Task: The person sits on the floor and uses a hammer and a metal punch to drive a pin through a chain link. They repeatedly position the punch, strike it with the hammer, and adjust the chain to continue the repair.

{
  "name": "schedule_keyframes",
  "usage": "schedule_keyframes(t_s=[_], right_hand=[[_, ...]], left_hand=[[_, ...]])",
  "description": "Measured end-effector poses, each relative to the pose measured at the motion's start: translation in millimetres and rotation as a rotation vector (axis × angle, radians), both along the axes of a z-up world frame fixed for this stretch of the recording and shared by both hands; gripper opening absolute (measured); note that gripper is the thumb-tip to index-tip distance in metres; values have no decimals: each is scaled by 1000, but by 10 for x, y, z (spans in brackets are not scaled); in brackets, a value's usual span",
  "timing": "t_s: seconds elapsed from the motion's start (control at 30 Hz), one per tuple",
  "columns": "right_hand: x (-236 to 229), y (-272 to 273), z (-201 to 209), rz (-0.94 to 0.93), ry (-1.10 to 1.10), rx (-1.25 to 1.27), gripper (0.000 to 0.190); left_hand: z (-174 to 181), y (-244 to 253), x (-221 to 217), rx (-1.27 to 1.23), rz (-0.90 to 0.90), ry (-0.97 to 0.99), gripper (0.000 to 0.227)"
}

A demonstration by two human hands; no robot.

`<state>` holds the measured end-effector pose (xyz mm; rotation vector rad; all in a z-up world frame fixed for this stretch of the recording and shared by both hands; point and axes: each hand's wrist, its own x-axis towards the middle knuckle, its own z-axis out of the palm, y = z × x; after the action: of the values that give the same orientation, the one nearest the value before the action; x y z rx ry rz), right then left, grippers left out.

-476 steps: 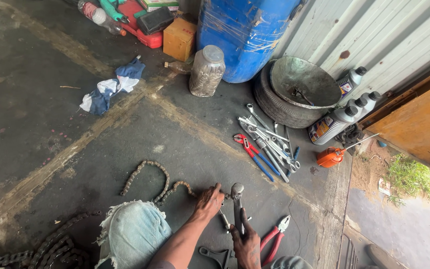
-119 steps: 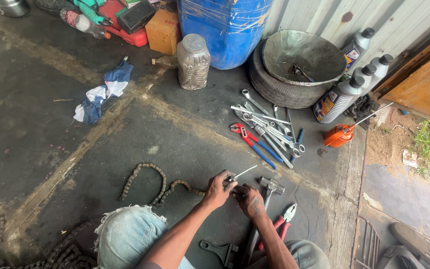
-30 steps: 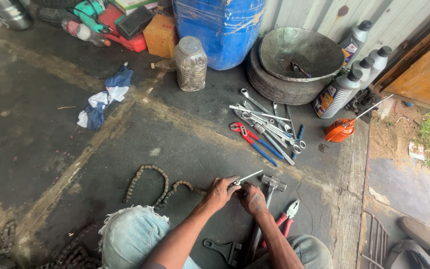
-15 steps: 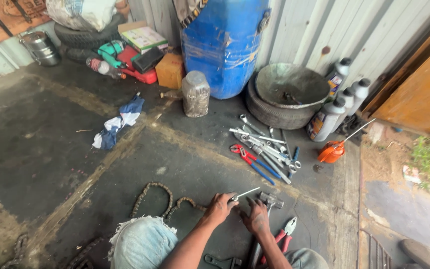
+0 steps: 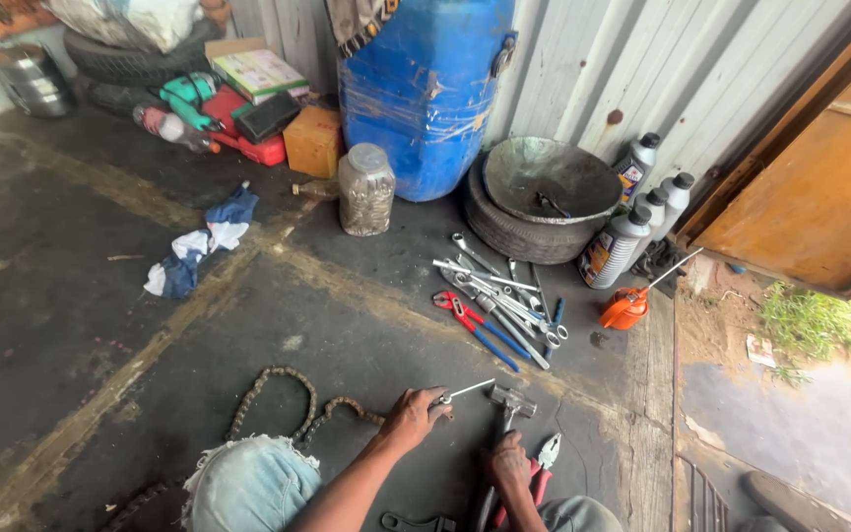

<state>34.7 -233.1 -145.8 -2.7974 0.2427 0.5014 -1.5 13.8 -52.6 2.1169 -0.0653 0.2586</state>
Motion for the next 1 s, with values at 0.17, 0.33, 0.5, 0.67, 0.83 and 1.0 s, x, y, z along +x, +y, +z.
schedule_keyframes(t_s=[0.17, 0.33, 0.5, 0.67, 0.83, 1.0], right_hand=[[-5, 15, 100, -97, -12, 42, 68], [100, -32, -16, -523, 16, 820, 31], [199, -390, -61, -804, 219, 1409, 11], [-143, -258, 786, -840, 323, 1911, 28], [-487, -81, 1757, -715, 267, 1798, 24], [-656, 128, 1770, -661, 121, 1473, 42]], left_hand=[[-85, 4, 40, 11, -14, 13, 36], [-54, 31, 58, 6, -8, 48, 38], [-83, -68, 103, -145, -55, 107, 31], [-1098, 13, 539, 106, -41, 99, 40], [-1694, 127, 695, 17, -66, 249, 47], [-1388, 164, 511, 34, -88, 232, 47]])
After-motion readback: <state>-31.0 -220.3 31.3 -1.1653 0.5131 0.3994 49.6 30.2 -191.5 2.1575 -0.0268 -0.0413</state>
